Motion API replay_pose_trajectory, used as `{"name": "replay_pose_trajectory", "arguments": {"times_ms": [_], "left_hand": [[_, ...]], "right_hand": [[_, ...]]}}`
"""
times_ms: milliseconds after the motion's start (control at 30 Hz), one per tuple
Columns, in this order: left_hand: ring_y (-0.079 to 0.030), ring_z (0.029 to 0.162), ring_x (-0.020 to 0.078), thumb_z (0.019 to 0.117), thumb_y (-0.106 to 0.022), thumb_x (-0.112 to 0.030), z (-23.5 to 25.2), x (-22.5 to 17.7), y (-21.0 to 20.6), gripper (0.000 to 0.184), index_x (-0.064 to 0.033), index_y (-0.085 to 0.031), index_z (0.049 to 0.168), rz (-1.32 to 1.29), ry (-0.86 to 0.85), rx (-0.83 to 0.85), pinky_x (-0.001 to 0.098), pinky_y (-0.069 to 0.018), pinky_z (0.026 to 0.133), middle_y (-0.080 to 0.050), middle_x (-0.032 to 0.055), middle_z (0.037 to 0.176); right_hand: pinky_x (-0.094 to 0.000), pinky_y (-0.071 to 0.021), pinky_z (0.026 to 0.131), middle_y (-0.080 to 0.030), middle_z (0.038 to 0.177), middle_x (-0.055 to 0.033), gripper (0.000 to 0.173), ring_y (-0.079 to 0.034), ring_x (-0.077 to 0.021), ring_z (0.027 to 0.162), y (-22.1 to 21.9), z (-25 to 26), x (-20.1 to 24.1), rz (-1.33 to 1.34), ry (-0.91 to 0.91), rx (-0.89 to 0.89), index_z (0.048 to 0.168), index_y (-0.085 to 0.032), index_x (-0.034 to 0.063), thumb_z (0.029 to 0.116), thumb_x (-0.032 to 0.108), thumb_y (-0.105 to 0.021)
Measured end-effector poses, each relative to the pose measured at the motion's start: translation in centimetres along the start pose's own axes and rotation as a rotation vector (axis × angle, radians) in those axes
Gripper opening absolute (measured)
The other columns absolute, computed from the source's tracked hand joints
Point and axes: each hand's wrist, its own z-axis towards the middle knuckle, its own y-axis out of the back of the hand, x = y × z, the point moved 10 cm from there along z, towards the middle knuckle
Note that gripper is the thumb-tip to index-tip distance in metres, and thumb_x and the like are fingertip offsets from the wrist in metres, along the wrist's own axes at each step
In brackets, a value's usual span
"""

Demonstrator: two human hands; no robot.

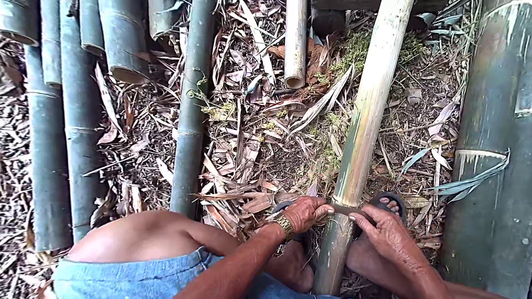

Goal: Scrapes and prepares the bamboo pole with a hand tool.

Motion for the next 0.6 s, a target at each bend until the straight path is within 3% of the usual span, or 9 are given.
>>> {"name": "replay_pose_trajectory", "arguments": {"times_ms": [100,167,200,267,333,367,467,567,600], "left_hand": [[-0.061,0.073,0.0234,0.1089,-0.05,-0.038,1.5,-0.6,3.3,0.042,-0.0054,-0.064,0.087,0.01,-0.055,-0.2,0.0452,-0.0508,0.071,-0.059,0.0081,0.074],[-0.059,0.07,0.0228,0.1089,-0.049,-0.04,2.0,-0.6,3.8,0.042,-0.0069,-0.062,0.085,0.027,-0.039,-0.216,0.0445,-0.0494,0.068,-0.057,0.0069,0.072],[-0.06,0.071,0.0236,0.109,-0.048,-0.042,1.9,-0.3,3.1,0.044,-0.0065,-0.063,0.087,0.039,-0.018,-0.155,0.0454,-0.0506,0.07,-0.058,0.0079,0.073],[-0.065,0.086,0.03,0.1099,-0.044,-0.045,1.1,0.1,0.7,0.05,-0.0013,-0.067,0.102,0.028,0.033,0.066,0.0513,-0.0518,0.084,-0.065,0.0154,0.086],[-0.065,0.096,0.0339,0.1109,-0.04,-0.045,0.5,-0.3,0.2,0.053,0.0007,-0.066,0.111,0.044,0.046,0.184,0.0537,-0.0496,0.091,-0.067,0.0196,0.096],[-0.065,0.092,0.0331,0.1109,-0.041,-0.044,0.5,-0.7,1.2,0.051,0.0007,-0.066,0.108,0.06,0.042,0.17,0.0526,-0.05,0.089,-0.066,0.0187,0.093],[-0.058,0.069,0.0227,0.1093,-0.045,-0.043,0.3,-2.5,6.3,0.045,-0.0069,-0.062,0.089,0.171,-0.02,0.035,0.0443,-0.0481,0.068,-0.055,0.0068,0.071],[-0.058,0.065,0.0172,0.1074,-0.049,-0.046,-2.1,-4.9,11.7,0.044,-0.0126,-0.063,0.082,0.342,-0.128,-0.088,0.0411,-0.0492,0.062,-0.054,0.0008,0.066],[-0.059,0.065,0.0154,0.1068,-0.049,-0.048,-3.2,-5.7,13.0,0.045,-0.015,-0.064,0.08,0.405,-0.161,-0.109,0.0398,-0.0498,0.061,-0.054,-0.0012,0.066]], "right_hand": [[-0.0451,-0.0472,0.055,-0.056,0.064,0.0015,0.035,-0.058,-0.0169,0.06,2.5,2.2,1.4,-0.059,0.067,-0.128,0.082,-0.064,0.0185,0.1005,0.047,-0.061],[-0.0476,-0.0484,0.057,-0.056,0.065,0.0002,0.035,-0.059,-0.0191,0.062,2.9,3.1,1.6,-0.08,0.04,-0.094,0.083,-0.063,0.0181,0.1011,0.048,-0.06],[-0.0487,-0.0499,0.062,-0.058,0.068,-0.0004,0.037,-0.061,-0.0195,0.065,2.3,3.0,1.2,-0.061,0.004,-0.017,0.084,-0.064,0.0181,0.1013,0.05,-0.059],[-0.0458,-0.051,0.072,-0.061,0.076,-0.0027,0.042,-0.061,-0.019,0.072,0.1,1.8,0.0,0.051,-0.067,0.228,0.091,-0.067,0.0141,0.1023,0.052,-0.055],[-0.037,-0.0567,0.069,-0.066,0.08,-0.0019,0.044,-0.065,-0.0145,0.069,-1.3,0.7,-0.8,0.224,-0.132,0.412,0.099,-0.069,0.0124,0.1041,0.053,-0.052],[-0.0348,-0.0601,0.071,-0.07,0.084,-0.0008,0.043,-0.069,-0.0131,0.073,-0.8,0.9,-1.0,0.306,-0.165,0.398,0.102,-0.071,0.0133,0.1045,0.052,-0.052],[-0.0404,-0.0625,0.08,-0.076,0.096,-0.0023,0.033,-0.074,-0.0172,0.086,4.6,2.9,-1.5,0.487,-0.225,0.042,0.107,-0.074,0.0146,0.1042,0.043,-0.058],[-0.0434,-0.0585,0.062,-0.074,0.095,-0.0064,0.031,-0.071,-0.0222,0.074,9.2,5.0,-0.7,0.468,-0.239,-0.279,0.112,-0.072,0.0166,0.098,0.045,-0.069],[-0.0448,-0.0559,0.061,-0.072,0.099,-0.0071,0.035,-0.068,-0.0227,0.073,9.4,5.7,-0.3,0.451,-0.24,-0.32,0.115,-0.072,0.0181,0.095,0.046,-0.072]]}}
